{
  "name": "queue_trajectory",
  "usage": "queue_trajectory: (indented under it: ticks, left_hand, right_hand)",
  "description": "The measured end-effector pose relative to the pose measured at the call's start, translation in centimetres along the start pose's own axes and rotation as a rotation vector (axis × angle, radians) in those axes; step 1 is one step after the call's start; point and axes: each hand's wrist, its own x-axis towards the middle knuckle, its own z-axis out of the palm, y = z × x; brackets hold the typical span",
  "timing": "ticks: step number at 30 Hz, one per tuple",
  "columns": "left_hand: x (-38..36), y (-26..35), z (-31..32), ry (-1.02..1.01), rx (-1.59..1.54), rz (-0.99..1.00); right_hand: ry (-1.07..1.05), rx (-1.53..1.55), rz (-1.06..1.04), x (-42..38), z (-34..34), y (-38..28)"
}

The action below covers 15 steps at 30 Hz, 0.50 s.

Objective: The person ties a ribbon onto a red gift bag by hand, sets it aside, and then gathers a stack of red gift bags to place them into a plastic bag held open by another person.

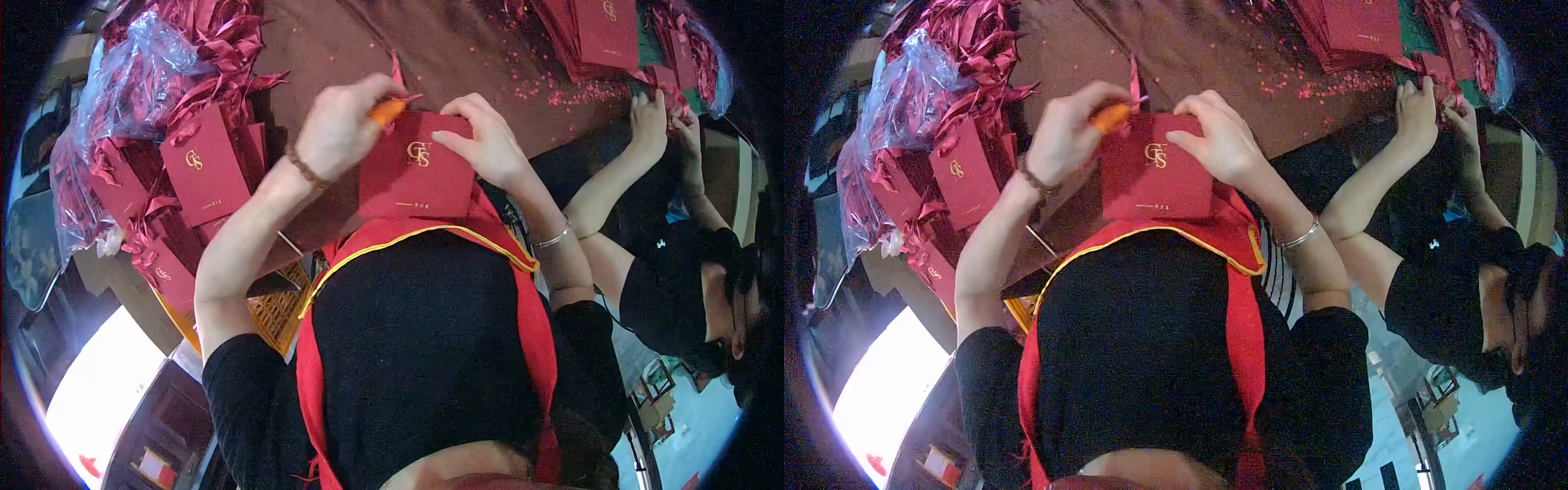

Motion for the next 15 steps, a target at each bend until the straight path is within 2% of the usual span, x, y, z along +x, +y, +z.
queue_trajectory:
  ticks: [2,5,7,14,15]
  left_hand:
    - [0.1,0.0,1.9,0.024,0.011,0.099]
    - [0.3,-0.5,2.9,-0.074,0.089,0.04]
    - [0.3,-0.4,2.6,-0.101,0.078,0.035]
    - [-0.2,-0.6,2.1,-0.13,-0.005,0.0]
    - [-0.3,-0.6,2.4,-0.047,-0.041,0.04]
  right_hand:
    - [-0.001,0.002,-0.048,0.3,0.2,-0.6]
    - [-0.024,-0.048,0.032,0.0,0.1,-1.7]
    - [-0.002,-0.145,0.002,-0.5,-0.2,-1.8]
    - [0.026,0.141,-0.046,-1.5,-1.5,-1.2]
    - [0.029,0.14,-0.043,-1.3,-1.3,-0.8]
